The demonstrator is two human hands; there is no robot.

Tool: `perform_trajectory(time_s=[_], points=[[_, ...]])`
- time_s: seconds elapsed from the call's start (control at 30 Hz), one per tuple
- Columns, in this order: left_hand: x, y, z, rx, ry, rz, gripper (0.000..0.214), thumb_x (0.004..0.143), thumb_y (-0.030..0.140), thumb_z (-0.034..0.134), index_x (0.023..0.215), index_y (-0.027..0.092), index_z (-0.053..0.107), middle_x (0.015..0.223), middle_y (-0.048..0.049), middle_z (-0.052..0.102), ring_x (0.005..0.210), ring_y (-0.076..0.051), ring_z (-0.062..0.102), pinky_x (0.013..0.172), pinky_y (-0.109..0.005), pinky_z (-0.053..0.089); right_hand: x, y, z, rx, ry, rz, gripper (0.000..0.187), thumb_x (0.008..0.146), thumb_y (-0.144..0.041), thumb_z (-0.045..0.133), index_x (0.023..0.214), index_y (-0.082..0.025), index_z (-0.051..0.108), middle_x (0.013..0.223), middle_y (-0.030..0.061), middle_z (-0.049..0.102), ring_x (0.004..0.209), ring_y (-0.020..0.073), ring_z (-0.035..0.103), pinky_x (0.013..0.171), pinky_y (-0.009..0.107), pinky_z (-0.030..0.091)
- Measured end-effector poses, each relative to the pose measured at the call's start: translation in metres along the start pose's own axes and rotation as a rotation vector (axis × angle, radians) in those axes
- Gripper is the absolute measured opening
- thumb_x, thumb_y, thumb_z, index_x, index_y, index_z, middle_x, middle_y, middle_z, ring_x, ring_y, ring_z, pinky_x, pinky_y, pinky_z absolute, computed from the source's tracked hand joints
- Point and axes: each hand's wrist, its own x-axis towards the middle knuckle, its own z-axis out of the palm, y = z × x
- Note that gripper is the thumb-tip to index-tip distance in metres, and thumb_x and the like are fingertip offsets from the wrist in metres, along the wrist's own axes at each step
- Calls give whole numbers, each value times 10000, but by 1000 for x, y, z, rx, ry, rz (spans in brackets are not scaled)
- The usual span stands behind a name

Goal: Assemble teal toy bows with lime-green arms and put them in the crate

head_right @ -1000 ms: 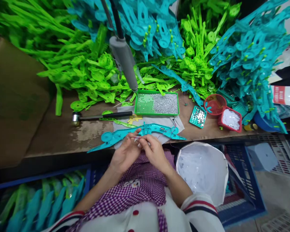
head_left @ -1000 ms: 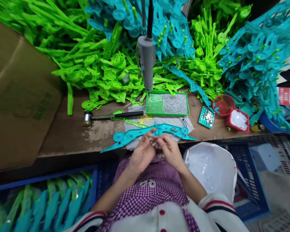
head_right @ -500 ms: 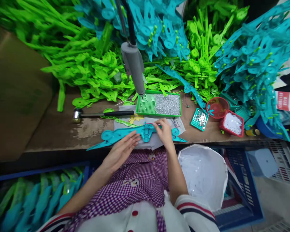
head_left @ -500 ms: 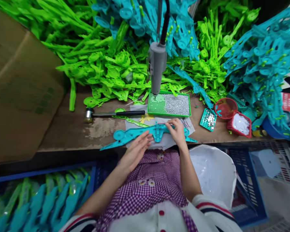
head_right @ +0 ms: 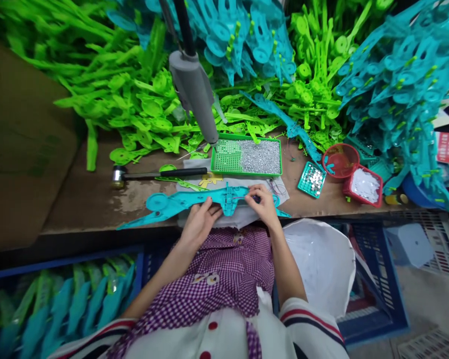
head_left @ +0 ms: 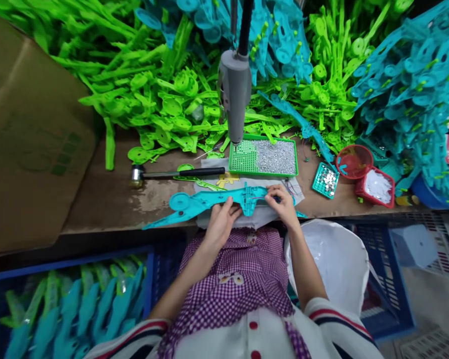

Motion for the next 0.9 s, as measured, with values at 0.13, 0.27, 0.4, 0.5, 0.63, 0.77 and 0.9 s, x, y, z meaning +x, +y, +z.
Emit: perform_trajectory(time_s=[0.13,0.27,0.4,0.5,0.63,0.77,0.9], points=[[-4,6,7,0,-78,-60,415,754,362,855,922,210,507,976,-10,720,900,-198,727,891,-426,579,-4,-10,-3,-67,58,-15,133,887,-329,672,803,-228,655,1021,57,601,1116,234,637,976,407,502],[-7,13,13,40,-116,-71,406,800,373,820,991,228,492,1009,-12,728,905,-188,738,909,-409,586,-6,-18,5,-203,44,-67,95,892,-303,657,833,-229,673,1061,70,608,1116,224,610,973,400,498],[-7,16,17,53,-175,-60,378,838,333,786,1089,221,527,1079,-51,746,947,-197,744,930,-399,584,-5,-16,10,-238,42,-68,107,909,-312,643,845,-229,668,1082,82,621,1150,232,611,1006,412,484],[-4,16,15,38,-162,-93,344,837,304,785,1062,193,550,1019,-72,760,933,-209,750,919,-398,590,-5,-12,11,-243,21,-65,121,926,-326,626,860,-229,655,1084,88,630,1174,239,614,1018,422,480],[0,15,12,-29,-93,-139,294,835,263,783,987,196,540,976,-61,761,896,-199,753,893,-391,598,-6,-8,11,-211,17,-78,138,952,-340,593,881,-230,640,1075,86,630,1184,235,619,1022,414,485],[2,14,10,-45,-93,-165,265,826,258,790,952,177,571,928,-68,756,889,-195,748,871,-361,599,-6,-8,11,-199,8,-80,148,961,-350,585,888,-232,636,1067,85,634,1196,235,617,1035,413,481],[2,11,8,-67,-122,-174,250,800,207,795,947,158,598,951,-80,759,914,-200,741,870,-337,599,-6,-7,11,-279,-46,-100,163,980,-361,565,925,-231,648,1083,85,633,1195,231,603,1042,413,459]])
